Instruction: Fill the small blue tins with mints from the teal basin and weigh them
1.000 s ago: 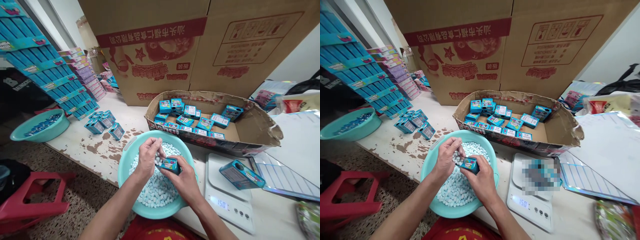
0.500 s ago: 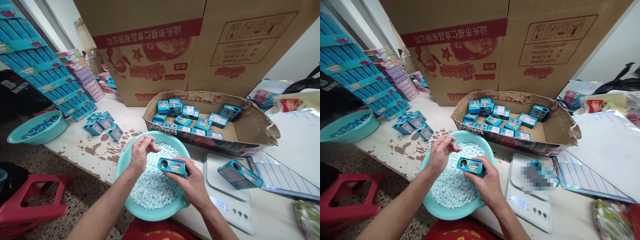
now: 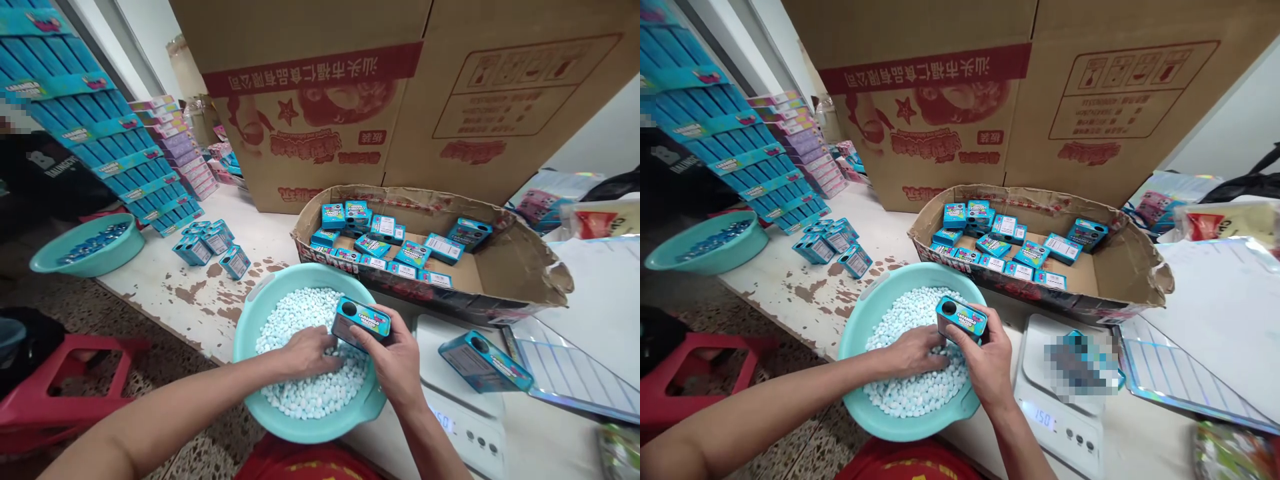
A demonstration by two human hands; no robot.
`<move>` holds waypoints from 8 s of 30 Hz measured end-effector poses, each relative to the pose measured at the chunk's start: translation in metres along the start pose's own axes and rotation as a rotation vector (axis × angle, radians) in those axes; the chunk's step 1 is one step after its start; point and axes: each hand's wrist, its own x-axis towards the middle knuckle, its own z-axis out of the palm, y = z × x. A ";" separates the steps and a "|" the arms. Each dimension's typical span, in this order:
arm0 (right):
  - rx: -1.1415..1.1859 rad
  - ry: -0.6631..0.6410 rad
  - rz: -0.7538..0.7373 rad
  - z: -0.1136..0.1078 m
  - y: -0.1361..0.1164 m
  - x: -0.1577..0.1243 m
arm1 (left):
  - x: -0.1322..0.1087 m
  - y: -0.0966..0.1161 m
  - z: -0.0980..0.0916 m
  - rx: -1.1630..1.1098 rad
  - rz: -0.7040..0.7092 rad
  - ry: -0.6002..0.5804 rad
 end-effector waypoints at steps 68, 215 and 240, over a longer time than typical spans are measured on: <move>0.073 -0.209 0.048 0.012 -0.001 -0.015 | 0.009 0.033 -0.065 -1.833 -0.332 0.681; -0.631 -0.109 -0.336 -0.068 -0.008 -0.024 | 0.012 0.100 -0.006 -1.999 -0.434 0.391; -0.315 -0.069 -0.114 -0.040 -0.007 -0.020 | 0.001 0.062 -0.041 -0.513 0.112 0.550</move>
